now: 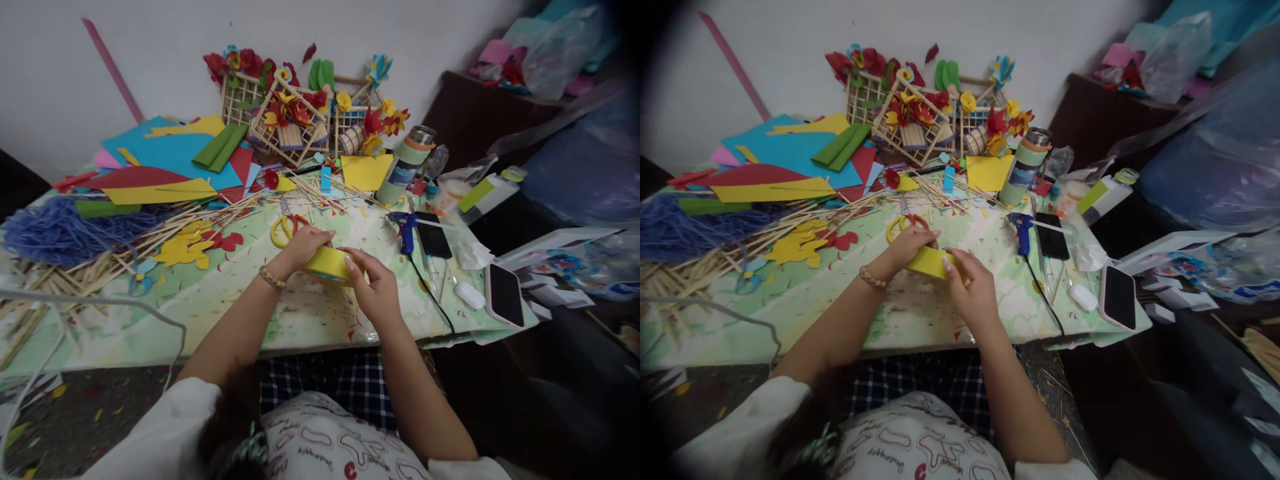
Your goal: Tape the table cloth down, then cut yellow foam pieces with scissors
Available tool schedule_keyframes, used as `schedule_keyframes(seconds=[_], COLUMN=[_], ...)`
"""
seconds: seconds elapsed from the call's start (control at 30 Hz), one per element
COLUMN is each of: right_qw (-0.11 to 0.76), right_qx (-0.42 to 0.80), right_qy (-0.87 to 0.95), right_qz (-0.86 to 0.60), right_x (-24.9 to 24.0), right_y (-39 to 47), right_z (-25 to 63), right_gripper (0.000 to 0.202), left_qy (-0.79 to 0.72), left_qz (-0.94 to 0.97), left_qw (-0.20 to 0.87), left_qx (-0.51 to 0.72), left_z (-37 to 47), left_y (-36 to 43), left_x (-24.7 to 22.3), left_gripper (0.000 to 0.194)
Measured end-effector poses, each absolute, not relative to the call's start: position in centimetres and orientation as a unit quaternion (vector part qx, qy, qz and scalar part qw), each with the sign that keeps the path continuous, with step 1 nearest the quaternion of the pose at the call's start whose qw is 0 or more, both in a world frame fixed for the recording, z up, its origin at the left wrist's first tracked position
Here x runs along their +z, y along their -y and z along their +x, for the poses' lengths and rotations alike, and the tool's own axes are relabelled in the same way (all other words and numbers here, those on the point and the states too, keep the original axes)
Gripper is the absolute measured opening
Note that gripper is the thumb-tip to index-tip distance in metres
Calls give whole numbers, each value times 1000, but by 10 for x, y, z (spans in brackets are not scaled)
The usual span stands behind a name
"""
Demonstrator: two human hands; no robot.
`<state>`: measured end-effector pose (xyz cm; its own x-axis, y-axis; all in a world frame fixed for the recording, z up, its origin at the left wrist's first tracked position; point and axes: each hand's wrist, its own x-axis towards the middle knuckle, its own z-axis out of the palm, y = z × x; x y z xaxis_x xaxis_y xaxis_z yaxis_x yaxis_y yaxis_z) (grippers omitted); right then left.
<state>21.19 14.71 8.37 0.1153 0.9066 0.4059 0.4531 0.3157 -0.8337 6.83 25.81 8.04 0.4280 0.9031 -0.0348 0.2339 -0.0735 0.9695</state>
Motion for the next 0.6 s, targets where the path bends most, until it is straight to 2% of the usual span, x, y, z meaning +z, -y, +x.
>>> schedule_keyframes(seconds=[0.2, 0.37, 0.6], right_qw=[514, 465, 397], right_qx=[209, 171, 253], right_qy=[620, 661, 707], right_qz=[-555, -564, -528], right_x=[86, 86, 92], right_y=[-149, -151, -151], right_z=[212, 220, 240], right_gripper=[26, 31, 30], left_qy=[-424, -427, -419], left_qz=[670, 674, 681], left_qw=[520, 510, 511], left_qx=[319, 321, 314], left_z=[68, 68, 68], left_y=[-259, -257, -255], left_x=[79, 81, 82], left_gripper=[46, 49, 48])
